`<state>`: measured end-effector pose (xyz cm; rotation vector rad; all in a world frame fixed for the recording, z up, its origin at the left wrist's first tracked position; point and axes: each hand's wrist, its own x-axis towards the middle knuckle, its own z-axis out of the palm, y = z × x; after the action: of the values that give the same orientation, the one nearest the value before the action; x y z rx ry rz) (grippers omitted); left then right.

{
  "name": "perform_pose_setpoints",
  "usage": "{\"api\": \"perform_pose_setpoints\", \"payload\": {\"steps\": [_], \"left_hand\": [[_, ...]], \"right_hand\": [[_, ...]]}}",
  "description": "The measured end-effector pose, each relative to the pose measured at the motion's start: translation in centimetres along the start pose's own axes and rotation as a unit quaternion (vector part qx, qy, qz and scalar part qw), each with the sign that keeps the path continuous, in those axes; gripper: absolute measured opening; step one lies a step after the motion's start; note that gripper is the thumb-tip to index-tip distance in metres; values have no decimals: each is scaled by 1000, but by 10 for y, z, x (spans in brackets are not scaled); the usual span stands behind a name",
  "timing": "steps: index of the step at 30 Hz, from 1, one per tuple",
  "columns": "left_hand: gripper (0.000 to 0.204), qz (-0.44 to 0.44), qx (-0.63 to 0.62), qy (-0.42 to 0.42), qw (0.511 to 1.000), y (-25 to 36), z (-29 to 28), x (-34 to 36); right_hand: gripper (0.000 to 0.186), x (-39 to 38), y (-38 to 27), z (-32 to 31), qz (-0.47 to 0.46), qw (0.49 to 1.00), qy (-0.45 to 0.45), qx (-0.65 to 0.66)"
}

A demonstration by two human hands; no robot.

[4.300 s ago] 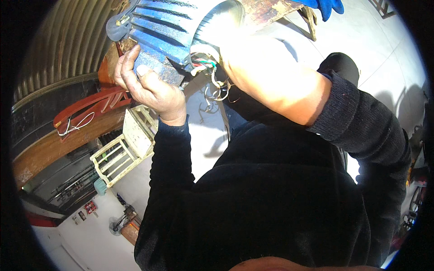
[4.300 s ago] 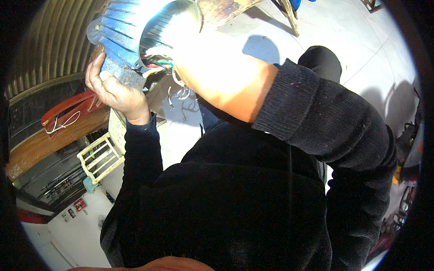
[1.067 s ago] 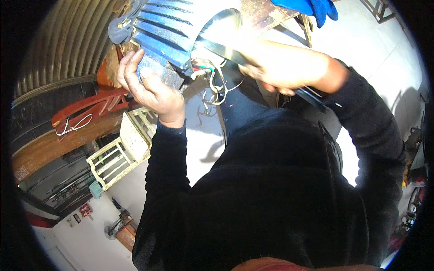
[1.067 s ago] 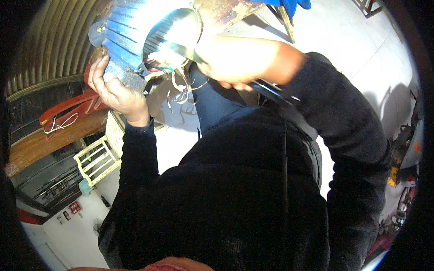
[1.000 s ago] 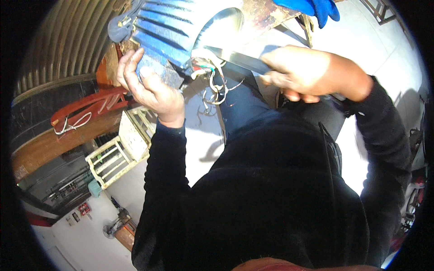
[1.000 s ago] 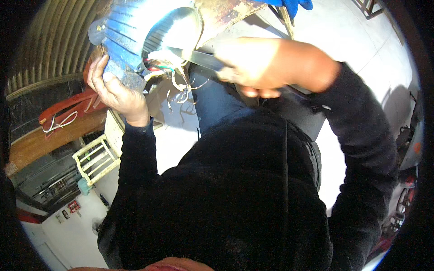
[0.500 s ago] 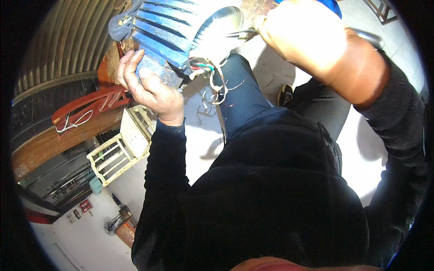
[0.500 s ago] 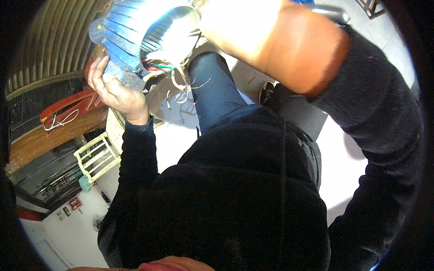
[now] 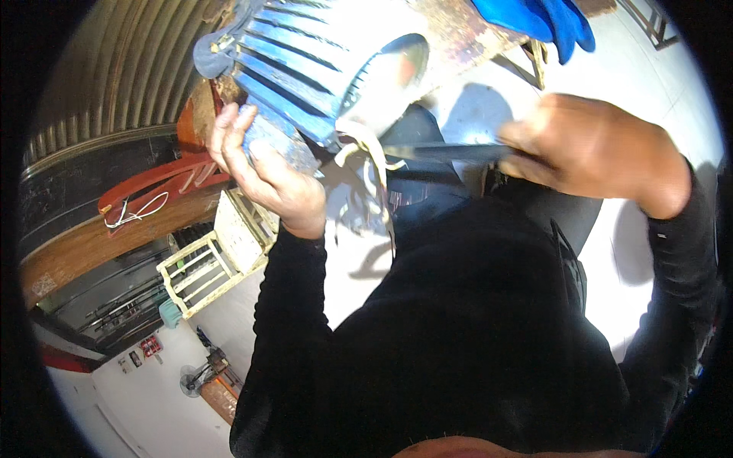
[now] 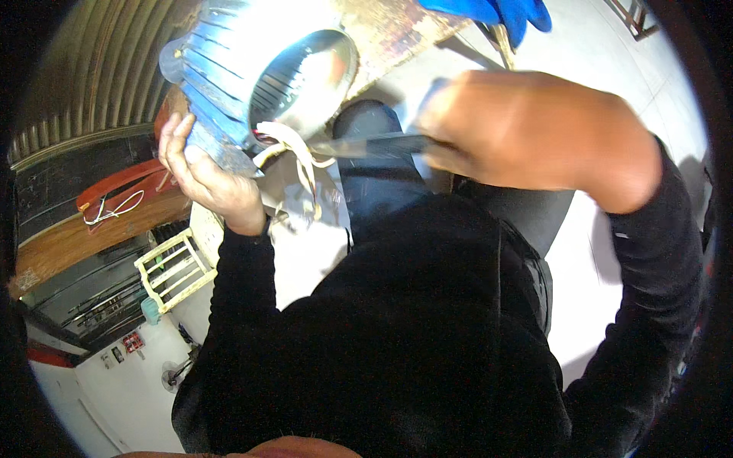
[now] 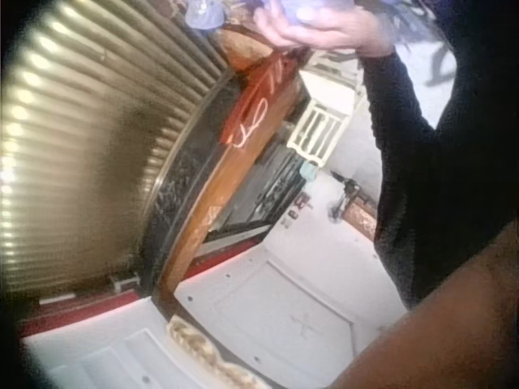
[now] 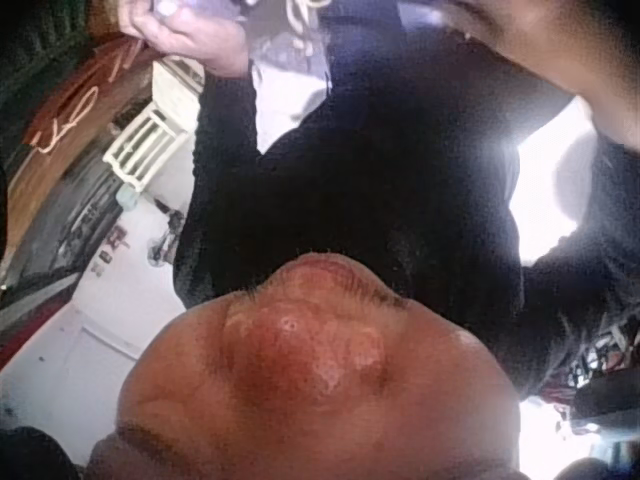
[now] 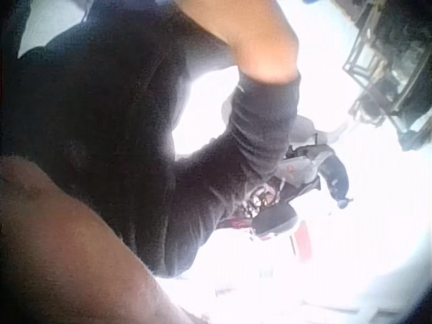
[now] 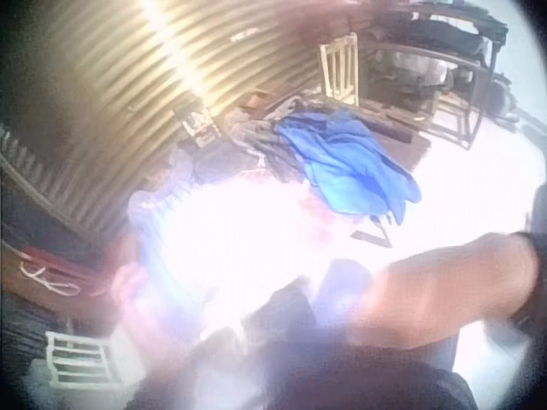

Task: The person works on a small blue electric motor on a cluttered workbench. They use pliers to strip and trim wires, then use a screwdriver to adjust components inside the motor housing. The person repeatedly repositions the motor and manipulates wires throughout the clip.

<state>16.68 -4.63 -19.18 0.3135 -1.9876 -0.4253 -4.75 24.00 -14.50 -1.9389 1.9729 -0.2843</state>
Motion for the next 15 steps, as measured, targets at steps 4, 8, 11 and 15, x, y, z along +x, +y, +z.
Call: {"api": "perform_pose_setpoints", "payload": {"steps": [4,8,11,15], "left_hand": [[42,-20,21,-2,1000,-3,0,1],[46,63,106,-32,992,-7,-2,6],[48,43,89,-30,995,-10,-4,5],[50,35,84,-28,995,-9,-1,2]], "right_hand": [[24,-47,41,12,49,996,60,52],[25,-82,41,28,224,962,27,153],[24,-88,27,37,307,924,21,229],[21,-78,16,40,256,955,48,144]]}}
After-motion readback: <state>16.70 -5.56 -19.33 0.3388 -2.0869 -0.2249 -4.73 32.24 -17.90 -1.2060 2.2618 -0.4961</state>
